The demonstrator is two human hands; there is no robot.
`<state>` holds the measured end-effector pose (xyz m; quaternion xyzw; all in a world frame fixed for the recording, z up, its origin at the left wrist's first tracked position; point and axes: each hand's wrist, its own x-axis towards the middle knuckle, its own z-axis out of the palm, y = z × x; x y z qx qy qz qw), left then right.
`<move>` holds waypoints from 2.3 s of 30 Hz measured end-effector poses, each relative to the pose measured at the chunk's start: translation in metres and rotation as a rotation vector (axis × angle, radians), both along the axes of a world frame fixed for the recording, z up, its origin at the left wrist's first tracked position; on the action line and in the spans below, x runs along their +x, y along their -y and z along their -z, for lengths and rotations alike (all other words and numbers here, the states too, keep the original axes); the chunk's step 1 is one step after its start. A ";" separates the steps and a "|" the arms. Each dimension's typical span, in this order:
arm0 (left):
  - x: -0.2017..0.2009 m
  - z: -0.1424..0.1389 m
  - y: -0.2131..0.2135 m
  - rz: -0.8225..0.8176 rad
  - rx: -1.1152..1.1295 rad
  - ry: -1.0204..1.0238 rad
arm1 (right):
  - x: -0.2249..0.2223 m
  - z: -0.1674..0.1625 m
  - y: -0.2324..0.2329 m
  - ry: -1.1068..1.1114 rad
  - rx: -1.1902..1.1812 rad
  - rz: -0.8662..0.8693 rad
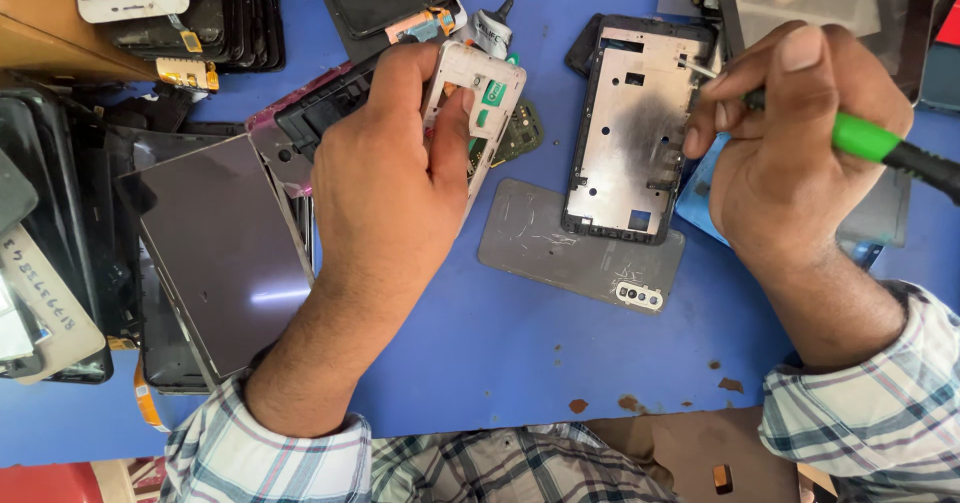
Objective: The person uses a small screwdriver to pry and unscrew components from a white phone midframe held in their left hand, working over a cluttered blue repair bench. They then set the frame down, pick up a gray phone back cover, and continue prying at its edge with the screwdriver.
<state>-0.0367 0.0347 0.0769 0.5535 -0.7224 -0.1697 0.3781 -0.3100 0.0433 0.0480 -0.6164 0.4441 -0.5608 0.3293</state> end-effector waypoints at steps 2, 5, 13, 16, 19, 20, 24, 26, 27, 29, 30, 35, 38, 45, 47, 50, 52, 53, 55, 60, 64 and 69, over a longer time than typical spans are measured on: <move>0.002 0.001 0.002 -0.028 0.043 0.039 | 0.004 -0.002 -0.002 -0.070 0.013 0.026; 0.004 0.002 0.004 -0.067 0.122 0.139 | 0.009 -0.004 0.001 -0.096 -0.086 -0.084; 0.006 0.005 0.003 -0.053 -0.030 0.226 | 0.007 -0.004 0.004 -0.221 -0.119 -0.085; 0.008 0.005 0.002 -0.083 -0.046 0.266 | 0.007 -0.003 0.003 -0.293 -0.124 -0.097; 0.009 0.004 0.000 -0.091 -0.129 0.326 | 0.010 -0.001 0.004 -0.323 -0.178 -0.114; 0.010 0.003 0.000 -0.093 -0.147 0.337 | 0.011 -0.001 0.007 -0.315 -0.200 -0.129; 0.011 -0.001 0.000 -0.116 -0.153 0.352 | 0.012 -0.005 0.006 -0.315 -0.228 -0.189; 0.010 -0.003 0.000 -0.117 -0.161 0.353 | 0.013 -0.007 0.006 -0.341 -0.235 -0.195; 0.009 -0.004 -0.001 -0.113 -0.169 0.349 | 0.014 -0.007 0.006 -0.344 -0.226 -0.193; 0.007 -0.006 -0.002 -0.086 -0.203 0.322 | 0.016 -0.008 0.005 -0.333 -0.196 -0.186; 0.005 -0.007 -0.003 -0.028 -0.225 0.310 | 0.016 -0.008 0.005 -0.338 -0.190 -0.178; -0.008 -0.009 -0.007 0.389 -0.169 0.221 | 0.019 -0.013 0.005 -0.379 -0.188 -0.139; -0.013 -0.008 -0.008 0.540 -0.090 0.269 | 0.020 -0.017 0.005 -0.385 -0.182 -0.159; -0.016 -0.006 -0.005 0.419 -0.040 0.443 | 0.020 -0.020 0.004 -0.483 -0.242 -0.151; -0.015 -0.006 -0.004 0.393 -0.010 0.508 | 0.019 -0.019 0.005 -0.455 -0.246 -0.166; -0.014 -0.007 -0.003 0.381 -0.009 0.582 | 0.016 -0.018 0.004 -0.410 -0.222 -0.152; -0.014 -0.008 -0.004 0.455 0.007 0.498 | 0.015 -0.018 0.004 -0.396 -0.211 -0.132; -0.014 -0.008 -0.005 0.491 0.013 0.456 | 0.015 -0.017 0.004 -0.393 -0.212 -0.124; -0.014 -0.009 -0.006 0.547 0.044 0.436 | 0.015 -0.016 0.003 -0.395 -0.214 -0.119; -0.015 -0.012 -0.010 0.576 0.076 0.430 | 0.013 -0.014 0.002 -0.396 -0.215 -0.139; -0.015 -0.012 -0.010 0.576 0.069 0.437 | 0.012 -0.012 0.004 -0.391 -0.226 -0.158; -0.015 -0.012 -0.009 0.590 0.092 0.417 | 0.013 -0.013 0.004 -0.394 -0.219 -0.161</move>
